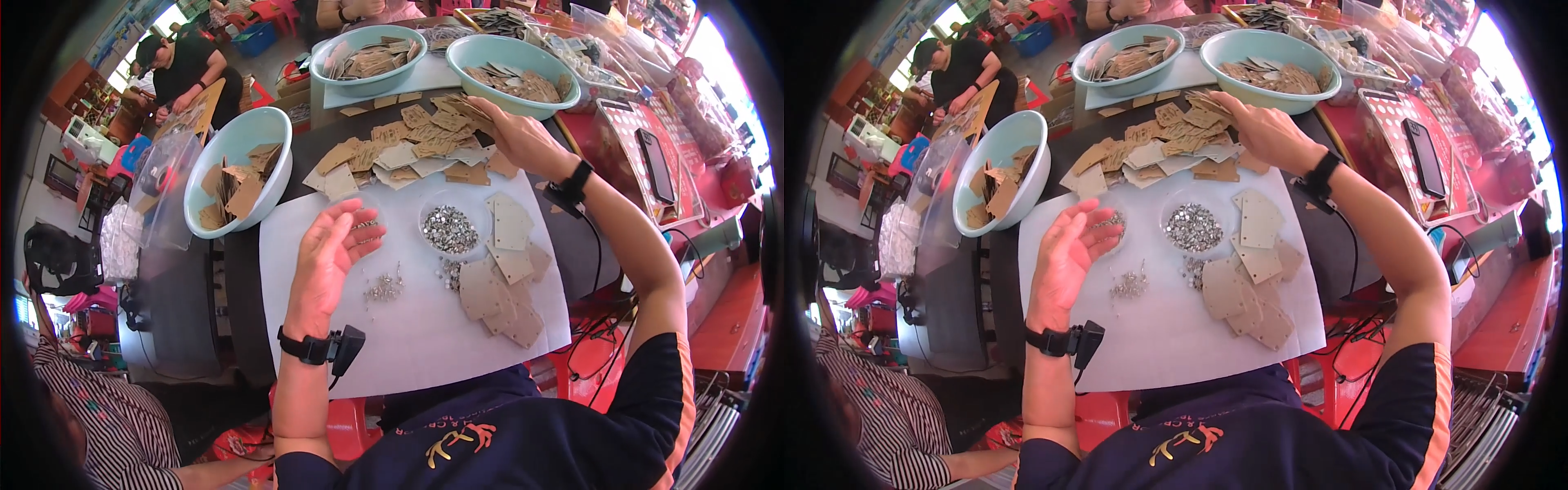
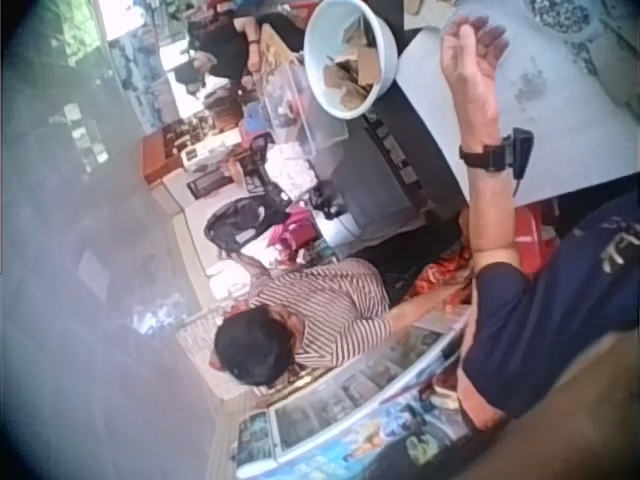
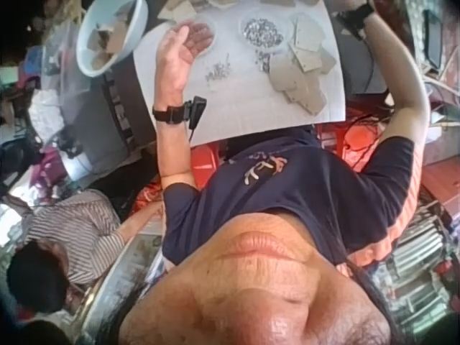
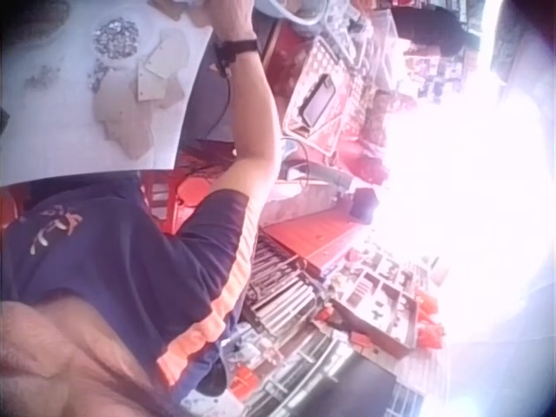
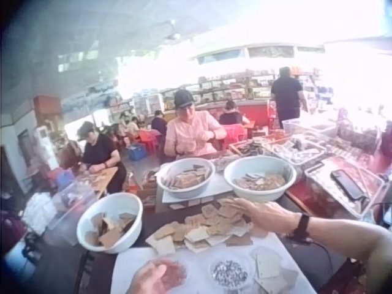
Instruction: Manually attaching small metal eyelets/rivets to leather shoe tags or labels.
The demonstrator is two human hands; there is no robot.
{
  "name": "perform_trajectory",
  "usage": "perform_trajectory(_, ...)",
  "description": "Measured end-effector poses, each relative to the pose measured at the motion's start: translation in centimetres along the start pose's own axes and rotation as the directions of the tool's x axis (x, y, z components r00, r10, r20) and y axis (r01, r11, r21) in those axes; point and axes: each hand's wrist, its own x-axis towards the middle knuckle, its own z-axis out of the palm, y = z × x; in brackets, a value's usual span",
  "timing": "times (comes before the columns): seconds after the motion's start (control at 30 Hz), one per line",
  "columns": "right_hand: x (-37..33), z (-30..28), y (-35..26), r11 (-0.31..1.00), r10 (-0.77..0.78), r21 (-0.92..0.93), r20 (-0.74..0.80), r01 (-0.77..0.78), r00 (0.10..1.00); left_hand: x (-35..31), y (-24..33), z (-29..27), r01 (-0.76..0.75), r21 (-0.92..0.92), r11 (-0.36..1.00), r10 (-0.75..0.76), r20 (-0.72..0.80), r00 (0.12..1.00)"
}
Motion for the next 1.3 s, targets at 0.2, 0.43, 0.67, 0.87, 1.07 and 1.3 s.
perform_trajectory(0.2, -1.4, -2.5, -8.7, 0.956, -0.278, 0.075, -0.065, 0.283, 0.958, 0.8, 0.3, 3.9, 0.198, -0.363, 0.911, -0.166, 0.119, 0.979)
perform_trajectory(0.43, -2.8, -1.5, -13.7, 0.851, -0.523, -0.006, -0.1, 0.525, 0.847, 0.1, -0.8, 4.8, 0.365, -0.577, 0.731, -0.147, 0.389, 0.91)
perform_trajectory(0.67, -1.9, -1.3, -15.6, 0.726, -0.602, 0.403, -0.018, 0.557, 0.798, -1.4, -2.2, 1.4, 0.276, -0.568, 0.776, -0.267, 0.102, 0.958)
perform_trajectory(0.87, 1.7, -2.3, -11.3, 0.83, -0.466, 0.254, -0.174, 0.497, 0.868, 0.3, 7.9, -4.0, -0.148, -0.585, 0.797, 0.086, -0.133, 0.987)
perform_trajectory(1.07, 2.5, 1.3, -2.1, 0.987, -0.12, 0.113, 0.031, 0.116, 0.992, 3.6, 10.9, -11.6, -0.13, -0.774, 0.62, 0.03, -0.142, 0.989)
perform_trajectory(1.3, 4.3, 4.1, 1.8, 0.966, 0.053, 0.223, 0.332, -0.133, 0.942, 2.3, 8.4, -11.6, -0.234, -0.806, 0.543, 0.163, -0.172, 0.971)
